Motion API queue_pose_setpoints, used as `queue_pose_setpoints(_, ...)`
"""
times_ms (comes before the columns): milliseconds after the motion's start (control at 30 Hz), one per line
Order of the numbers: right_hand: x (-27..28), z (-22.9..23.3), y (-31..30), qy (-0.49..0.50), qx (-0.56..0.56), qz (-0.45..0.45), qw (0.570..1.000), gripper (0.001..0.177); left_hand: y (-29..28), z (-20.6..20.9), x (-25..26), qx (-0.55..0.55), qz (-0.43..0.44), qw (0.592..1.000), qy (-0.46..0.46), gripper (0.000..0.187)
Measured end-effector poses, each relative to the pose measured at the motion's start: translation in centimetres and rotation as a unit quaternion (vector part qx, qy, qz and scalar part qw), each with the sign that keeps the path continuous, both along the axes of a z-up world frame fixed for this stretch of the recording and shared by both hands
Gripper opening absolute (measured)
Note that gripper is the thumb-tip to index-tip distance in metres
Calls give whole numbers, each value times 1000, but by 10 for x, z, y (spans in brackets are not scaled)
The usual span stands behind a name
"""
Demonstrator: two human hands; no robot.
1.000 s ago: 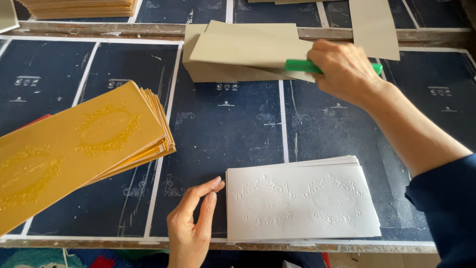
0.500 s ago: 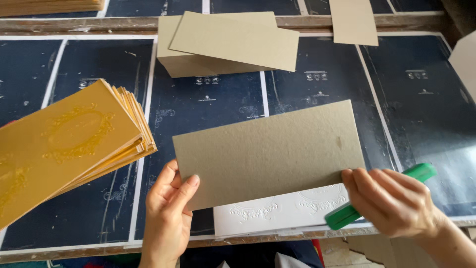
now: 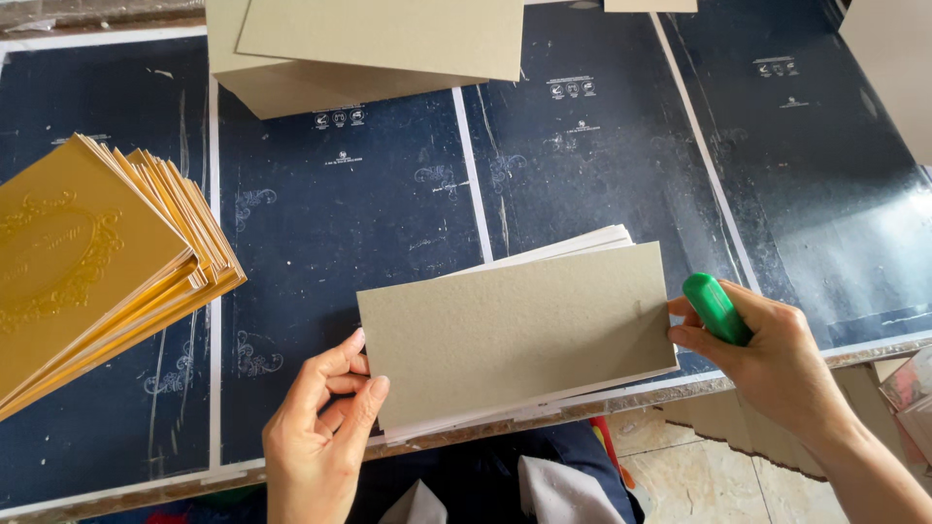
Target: The person stacks white embossed papers onto a pile of brown papers on a table. They use a green tool to smooth the edges of the papers as they are added to the stack.
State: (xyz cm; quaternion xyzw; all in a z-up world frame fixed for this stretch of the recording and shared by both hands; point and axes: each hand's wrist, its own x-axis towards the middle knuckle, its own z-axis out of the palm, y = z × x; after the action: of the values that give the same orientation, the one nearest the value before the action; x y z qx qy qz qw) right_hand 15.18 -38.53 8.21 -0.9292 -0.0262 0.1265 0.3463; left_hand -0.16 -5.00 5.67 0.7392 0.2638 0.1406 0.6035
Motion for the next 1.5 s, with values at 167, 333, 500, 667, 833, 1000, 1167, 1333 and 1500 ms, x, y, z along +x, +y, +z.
queue_pose_setpoints(167,1,-12,-1,10,-12,20,1000,18,8,2,1,53,-50,997,0,40)
queue_pose_setpoints(333,0,-24,-8,-10,-59,3,998,26,15,-3,5,99,-103,988,-63,36)
queue_pose_setpoints(500,1,-37,-17,-25,-73,11,997,24,19,-7,3,93,-104,987,-77,36)
queue_pose_setpoints(667,9,-68,-36,-16,25,-2,1000,24,20,-9,1,122,-129,980,-93,35)
queue_pose_setpoints(833,8,-63,-32,-23,6,0,1000,27,17,-17,1,157,-127,976,-78,33)
queue_pose_setpoints(1000,5,-60,-24,-76,-53,24,995,18,24,-17,-1,224,-132,961,-89,35)
queue_pose_setpoints(1167,13,-34,5,-15,-160,-10,987,20,30,-14,-5,240,-153,953,-103,31)
queue_pose_setpoints(1333,17,-41,2,-5,-41,8,999,19,32,-25,-4,219,-138,962,-88,34)
queue_pose_setpoints(1500,19,-29,10,32,-36,-2,999,16,34,-29,-3,243,-147,956,-72,35)
